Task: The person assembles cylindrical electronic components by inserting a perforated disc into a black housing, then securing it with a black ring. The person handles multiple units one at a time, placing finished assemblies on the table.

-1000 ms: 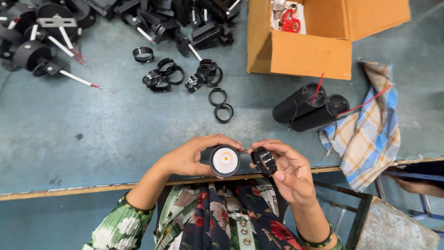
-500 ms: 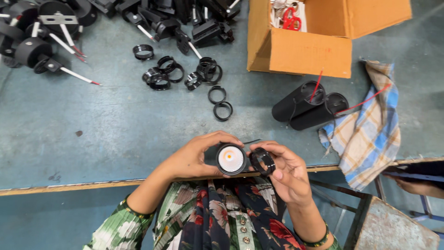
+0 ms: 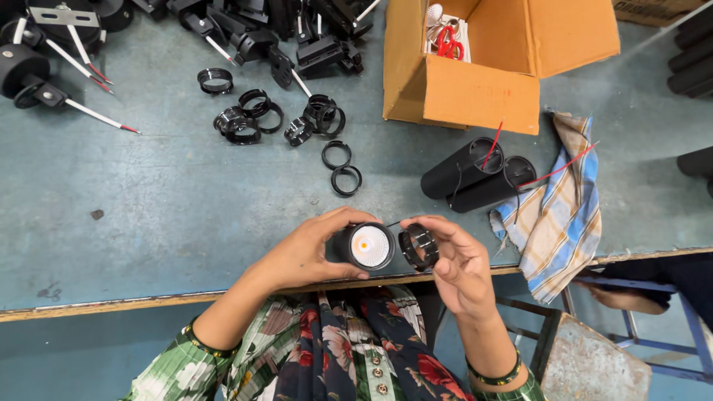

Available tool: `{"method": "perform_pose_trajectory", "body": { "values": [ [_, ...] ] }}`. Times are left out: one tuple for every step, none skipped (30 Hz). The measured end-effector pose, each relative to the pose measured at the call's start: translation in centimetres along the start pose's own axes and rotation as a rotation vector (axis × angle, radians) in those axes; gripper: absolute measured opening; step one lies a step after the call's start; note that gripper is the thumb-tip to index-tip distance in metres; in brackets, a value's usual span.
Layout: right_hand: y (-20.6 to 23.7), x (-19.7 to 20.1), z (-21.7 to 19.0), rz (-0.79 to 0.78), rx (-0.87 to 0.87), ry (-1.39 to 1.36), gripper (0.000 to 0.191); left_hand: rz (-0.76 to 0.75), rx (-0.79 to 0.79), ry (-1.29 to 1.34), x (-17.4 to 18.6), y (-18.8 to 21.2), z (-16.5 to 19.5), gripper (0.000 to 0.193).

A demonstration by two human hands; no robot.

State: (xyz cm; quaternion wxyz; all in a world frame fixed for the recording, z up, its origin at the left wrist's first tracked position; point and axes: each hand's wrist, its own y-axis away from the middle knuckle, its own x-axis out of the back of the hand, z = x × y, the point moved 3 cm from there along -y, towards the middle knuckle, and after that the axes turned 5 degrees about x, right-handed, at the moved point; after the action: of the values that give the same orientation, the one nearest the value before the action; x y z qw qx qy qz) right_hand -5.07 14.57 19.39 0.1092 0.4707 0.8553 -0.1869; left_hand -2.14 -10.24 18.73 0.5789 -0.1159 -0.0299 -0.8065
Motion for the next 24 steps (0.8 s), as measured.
{"method": "perform_pose_trajectory", "body": {
  "values": [
    [-0.2, -0.4, -0.5, -0.041, 0.029, 0.070, 0.059, 0.002, 0.005, 0.012, 0.0, 0.0, -0.1, 0.069],
    [-0.5, -0.8, -1.1, -0.080, 0.059, 0.139, 0.057, 0.004, 0.008, 0.019, 0.0, -0.1, -0.2, 0.069],
    [-0.8, -1.1, -1.6, -0.120, 0.089, 0.209, 0.055, 0.005, 0.010, 0.026, 0.0, -0.1, -0.3, 0.070],
    [-1.0, -1.4, -2.0, -0.133, 0.083, 0.276, 0.055, 0.008, 0.013, 0.032, 0.0, -0.1, -0.4, 0.070],
    [-1.3, -1.6, -2.4, -0.148, 0.077, 0.343, 0.055, 0.008, 0.019, 0.033, -0.1, -0.2, -0.4, 0.070],
    [-1.6, -1.8, -2.7, -0.163, 0.073, 0.410, 0.055, 0.010, 0.023, 0.032, -0.1, -0.2, -0.5, 0.071],
    [-1.9, -2.0, -3.0, -0.171, 0.070, 0.431, 0.055, 0.013, 0.027, 0.032, 0.0, -0.2, -0.6, 0.071],
    [-2.2, -2.2, -3.2, -0.181, 0.068, 0.450, 0.054, 0.011, 0.029, 0.036, 0.0, -0.2, -0.6, 0.071],
    [-2.5, -2.3, -3.4, -0.191, 0.066, 0.469, 0.054, 0.010, 0.031, 0.040, -0.1, -0.3, -0.6, 0.071],
    [-2.8, -2.4, -3.5, -0.204, 0.064, 0.483, 0.054, 0.009, 0.033, 0.044, -0.1, -0.3, -0.6, 0.072],
    [-3.1, -2.5, -3.7, -0.216, 0.062, 0.497, 0.054, 0.009, 0.031, 0.049, -0.1, -0.3, -0.6, 0.072],
    [-3.4, -2.6, -3.8, -0.226, 0.059, 0.511, 0.054, 0.008, 0.030, 0.054, -0.1, -0.3, -0.6, 0.072],
    [-3.6, -2.7, -4.1, -0.246, 0.061, 0.544, 0.054, 0.005, 0.029, 0.060, -0.1, -0.4, -0.6, 0.072],
    [-3.9, -2.8, -4.3, -0.265, 0.062, 0.576, 0.054, 0.002, 0.016, 0.069, -0.1, -0.4, -0.5, 0.072],
    [-4.1, -3.0, -4.5, -0.284, 0.062, 0.608, 0.055, -0.001, 0.003, 0.079, -0.1, -0.3, -0.5, 0.071],
    [-4.3, -3.3, -4.8, -0.304, 0.079, 0.680, 0.055, -0.005, -0.010, 0.087, -0.1, -0.3, -0.5, 0.070],
    [-4.4, -3.5, -5.1, -0.325, 0.096, 0.753, 0.055, -0.001, -0.005, 0.082, -0.1, -0.3, -0.5, 0.070],
    [-4.5, -3.9, -5.5, -0.345, 0.112, 0.825, 0.055, 0.002, 0.000, 0.077, -0.1, -0.2, -0.5, 0.070],
    [-4.6, -4.3, -5.7, -0.369, 0.103, 0.856, 0.056, 0.005, 0.004, 0.073, -0.1, -0.2, -0.6, 0.070],
    [-4.7, -4.7, -6.0, -0.392, 0.094, 0.887, 0.057, 0.009, -0.002, 0.058, -0.1, -0.1, -0.6, 0.070],
    [-4.9, -5.2, -6.1, -0.416, 0.084, 0.917, 0.057, 0.012, -0.007, 0.044, 0.0, -0.1, -0.7, 0.070],
    [-5.1, -5.7, -6.4, -0.463, 0.113, 0.939, 0.057, 0.016, -0.011, 0.029, 0.0, -0.1, -0.7, 0.070],
    [-5.4, -6.2, -6.6, -0.511, 0.143, 0.959, 0.056, 0.010, -0.012, 0.052, -0.1, -0.1, -0.8, 0.070],
    [-5.6, -6.7, -6.8, -0.559, 0.174, 0.980, 0.056, 0.004, -0.013, 0.076, -0.1, -0.1, -0.9, 0.069]
  ]
}}
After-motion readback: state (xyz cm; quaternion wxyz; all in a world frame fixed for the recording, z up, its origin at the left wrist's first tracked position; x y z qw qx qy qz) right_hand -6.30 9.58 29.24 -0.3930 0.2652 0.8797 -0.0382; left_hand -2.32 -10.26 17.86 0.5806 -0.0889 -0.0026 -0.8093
